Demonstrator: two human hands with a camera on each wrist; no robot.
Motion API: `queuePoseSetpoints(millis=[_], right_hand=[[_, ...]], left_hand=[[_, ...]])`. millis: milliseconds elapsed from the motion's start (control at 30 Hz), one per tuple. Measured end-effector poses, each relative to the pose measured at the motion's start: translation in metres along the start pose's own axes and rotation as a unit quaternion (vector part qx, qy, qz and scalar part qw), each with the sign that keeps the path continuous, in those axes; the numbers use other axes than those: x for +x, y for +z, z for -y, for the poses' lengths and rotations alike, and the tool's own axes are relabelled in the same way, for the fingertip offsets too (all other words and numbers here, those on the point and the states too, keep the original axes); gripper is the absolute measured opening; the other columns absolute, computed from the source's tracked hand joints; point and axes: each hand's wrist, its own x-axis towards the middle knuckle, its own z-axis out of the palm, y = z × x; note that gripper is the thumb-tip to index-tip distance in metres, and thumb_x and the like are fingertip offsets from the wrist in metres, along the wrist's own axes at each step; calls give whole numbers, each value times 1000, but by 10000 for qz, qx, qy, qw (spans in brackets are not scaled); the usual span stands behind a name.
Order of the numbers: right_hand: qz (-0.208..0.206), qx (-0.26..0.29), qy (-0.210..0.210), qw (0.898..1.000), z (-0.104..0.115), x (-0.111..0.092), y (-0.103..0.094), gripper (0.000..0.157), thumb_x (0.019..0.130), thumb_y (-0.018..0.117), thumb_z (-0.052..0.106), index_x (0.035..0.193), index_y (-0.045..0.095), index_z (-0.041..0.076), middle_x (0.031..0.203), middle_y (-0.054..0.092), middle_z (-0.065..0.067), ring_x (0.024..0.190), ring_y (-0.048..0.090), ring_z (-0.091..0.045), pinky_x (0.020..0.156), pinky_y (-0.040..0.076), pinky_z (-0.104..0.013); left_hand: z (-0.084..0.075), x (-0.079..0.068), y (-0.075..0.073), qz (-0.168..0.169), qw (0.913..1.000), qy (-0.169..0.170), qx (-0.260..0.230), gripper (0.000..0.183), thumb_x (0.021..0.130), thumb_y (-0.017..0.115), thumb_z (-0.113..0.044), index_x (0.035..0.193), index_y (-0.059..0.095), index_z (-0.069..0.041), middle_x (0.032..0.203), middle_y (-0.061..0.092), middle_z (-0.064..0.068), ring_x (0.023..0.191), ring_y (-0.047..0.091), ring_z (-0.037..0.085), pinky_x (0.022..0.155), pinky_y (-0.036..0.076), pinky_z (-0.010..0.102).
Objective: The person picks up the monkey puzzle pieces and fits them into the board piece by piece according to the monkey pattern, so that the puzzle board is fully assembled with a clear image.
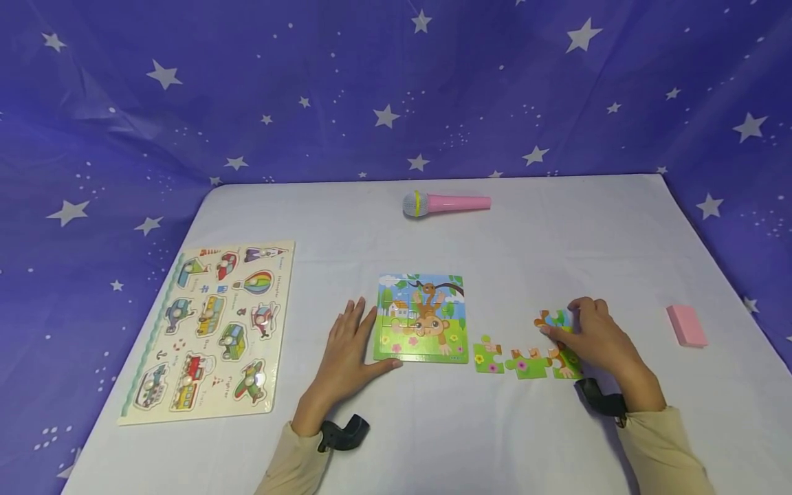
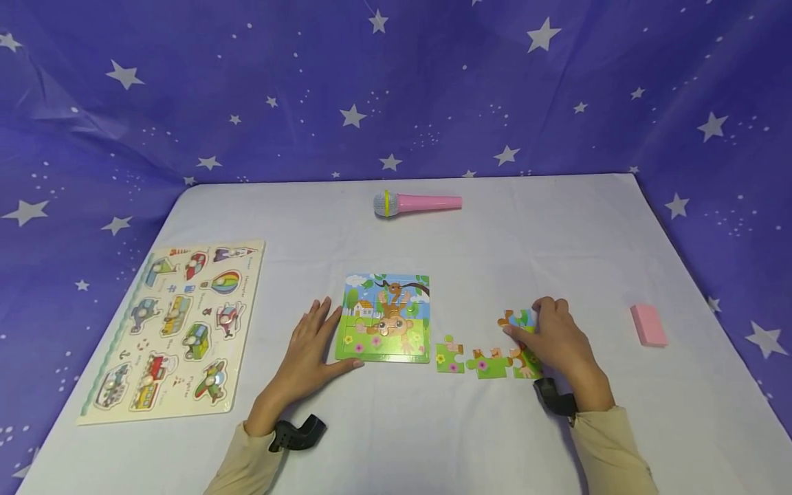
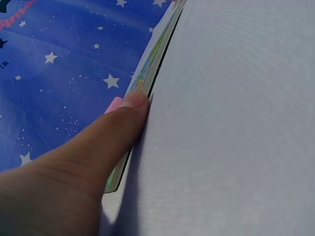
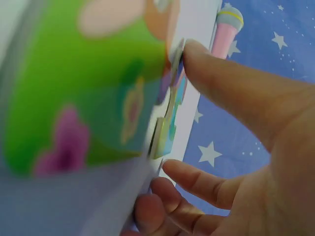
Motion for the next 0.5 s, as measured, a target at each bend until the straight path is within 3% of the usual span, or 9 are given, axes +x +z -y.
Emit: queuePoseSetpoints(millis=[233, 500], right_hand=[[-84, 187, 25, 9998, 1, 1, 3, 70, 83, 59, 48, 118, 37, -9, 100, 35, -22, 76, 48, -27, 63, 41, -35], [-651, 313, -202, 9972, 1, 3, 6, 58, 79, 68, 33, 108, 38, -7, 93, 39, -18, 77, 43, -25, 61, 36, -27]], left_hand=[[0, 0, 0, -8, 10000, 3, -3, 98, 68, 68, -57, 142, 29, -6, 152, 15, 13, 142, 6, 29, 115, 8, 45], [-2, 0, -1, 13, 10000, -33, -77, 97, 68, 69, -56, 141, 30, -6, 152, 16, 14, 142, 6, 28, 115, 7, 45]])
